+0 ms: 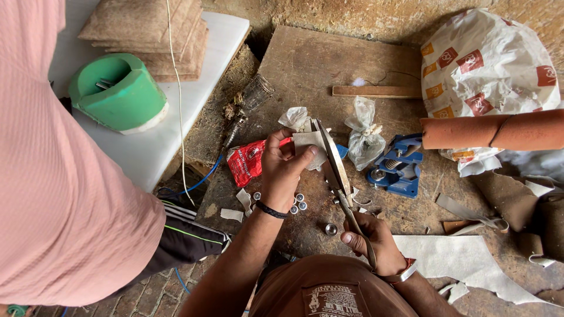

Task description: The person cuts small rectangular pieces of white felt using shears, then places each piece into a metal cup and presses it using a manual press. The finished components are set aside on the table.

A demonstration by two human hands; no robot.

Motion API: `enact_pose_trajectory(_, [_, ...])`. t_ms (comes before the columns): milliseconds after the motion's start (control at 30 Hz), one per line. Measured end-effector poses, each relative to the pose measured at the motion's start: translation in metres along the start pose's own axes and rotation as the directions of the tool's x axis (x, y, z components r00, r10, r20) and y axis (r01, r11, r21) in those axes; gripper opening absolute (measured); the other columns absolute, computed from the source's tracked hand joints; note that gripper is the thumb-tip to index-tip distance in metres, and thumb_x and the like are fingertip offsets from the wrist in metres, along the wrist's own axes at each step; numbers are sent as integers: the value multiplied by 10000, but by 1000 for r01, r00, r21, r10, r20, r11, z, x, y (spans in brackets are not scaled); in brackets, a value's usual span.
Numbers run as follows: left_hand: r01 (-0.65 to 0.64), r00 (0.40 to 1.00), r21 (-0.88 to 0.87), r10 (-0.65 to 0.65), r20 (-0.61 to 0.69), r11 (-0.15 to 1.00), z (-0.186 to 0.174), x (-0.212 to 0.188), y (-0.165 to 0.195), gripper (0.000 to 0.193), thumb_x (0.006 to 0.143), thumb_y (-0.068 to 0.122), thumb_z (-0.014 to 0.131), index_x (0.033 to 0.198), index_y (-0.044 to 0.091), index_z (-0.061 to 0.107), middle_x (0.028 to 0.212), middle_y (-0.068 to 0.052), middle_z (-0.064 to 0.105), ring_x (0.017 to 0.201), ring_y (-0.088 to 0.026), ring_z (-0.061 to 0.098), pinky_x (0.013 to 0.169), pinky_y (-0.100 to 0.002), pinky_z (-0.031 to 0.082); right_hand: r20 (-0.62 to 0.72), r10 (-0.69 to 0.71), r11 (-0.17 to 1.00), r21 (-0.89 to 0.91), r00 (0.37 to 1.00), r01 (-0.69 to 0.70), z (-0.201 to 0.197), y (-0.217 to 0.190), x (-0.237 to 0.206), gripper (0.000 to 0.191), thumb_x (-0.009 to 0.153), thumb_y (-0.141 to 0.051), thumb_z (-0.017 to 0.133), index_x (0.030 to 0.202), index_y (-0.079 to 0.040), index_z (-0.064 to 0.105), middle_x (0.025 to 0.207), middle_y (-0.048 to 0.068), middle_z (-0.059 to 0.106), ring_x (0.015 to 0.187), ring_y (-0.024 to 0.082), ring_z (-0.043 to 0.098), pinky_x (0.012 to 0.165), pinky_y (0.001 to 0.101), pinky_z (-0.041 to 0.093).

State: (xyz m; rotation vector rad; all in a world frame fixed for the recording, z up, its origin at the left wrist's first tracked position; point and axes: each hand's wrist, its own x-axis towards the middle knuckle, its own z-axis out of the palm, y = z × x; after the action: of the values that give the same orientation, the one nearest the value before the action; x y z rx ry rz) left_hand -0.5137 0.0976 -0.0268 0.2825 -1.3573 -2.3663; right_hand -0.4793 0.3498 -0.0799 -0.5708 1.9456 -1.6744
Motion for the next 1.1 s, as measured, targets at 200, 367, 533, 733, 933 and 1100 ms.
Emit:
enact_pose_trajectory(200, [20, 1000, 123, -22, 20, 992, -3, 2, 5, 527, 778, 117, 864, 1220, 84, 579, 917, -71, 707, 869, -150, 684, 818, -337, 604, -93, 77, 995, -52, 993, -82, 0, 8, -7, 392, 819, -400, 790, 708, -57, 638, 522, -9, 535, 409, 88, 508, 366, 292, 404])
enact_pose_trajectory(367, [-27, 999, 48, 26, 19, 998, -1, 4, 0, 503, 806, 136, 856, 1219, 97, 572, 919, -56, 721, 891, -139, 685, 858, -315, 580, -91, 22, 998, -59, 996, -27, 1, 10, -11, 356, 849, -358, 786, 711, -64, 642, 543, -20, 554, 429, 70, 502, 376, 284, 401])
enact_pose_trajectory(533, [-31, 999, -16, 30, -24, 999, 5, 0, -7, 508, 823, 133, 872, 1230, 80, 572, 881, -58, 703, 862, -138, 671, 807, -315, 585, -93, 70, 996, -55, 993, -76, -1, 6, -14, 387, 823, -412, 789, 750, -60, 646, 565, -10, 547, 467, 96, 504, 408, 301, 402])
enact_pose_trajectory(733, [-4, 997, 152, -7, 74, 988, 4, -1, -2, 536, 805, 141, 847, 1222, 82, 516, 893, -67, 740, 865, -143, 738, 768, -310, 659, -47, -68, 995, -82, 997, 64, -5, 6, -16, 422, 871, -432, 789, 787, -53, 625, 629, -13, 549, 553, 93, 502, 470, 290, 414])
enact_pose_trajectory(933, [-79, 978, 107, 56, 203, 991, 3, 4, 4, 544, 856, 135, 850, 1258, 70, 489, 896, -122, 751, 869, -160, 726, 780, -309, 623, -96, 55, 996, -64, 994, -61, -7, 14, -18, 330, 840, -348, 783, 749, -53, 666, 537, -7, 561, 428, 91, 502, 382, 300, 395])
enact_pose_trajectory(1100, [-50, 988, 94, 35, 149, 994, 4, 2, 5, 550, 818, 153, 853, 1227, 85, 492, 907, -111, 746, 867, -162, 749, 793, -334, 661, -92, 11, 991, -135, 996, -24, -7, 14, -22, 377, 868, -353, 789, 703, -49, 641, 519, -7, 541, 432, 88, 490, 389, 297, 387])
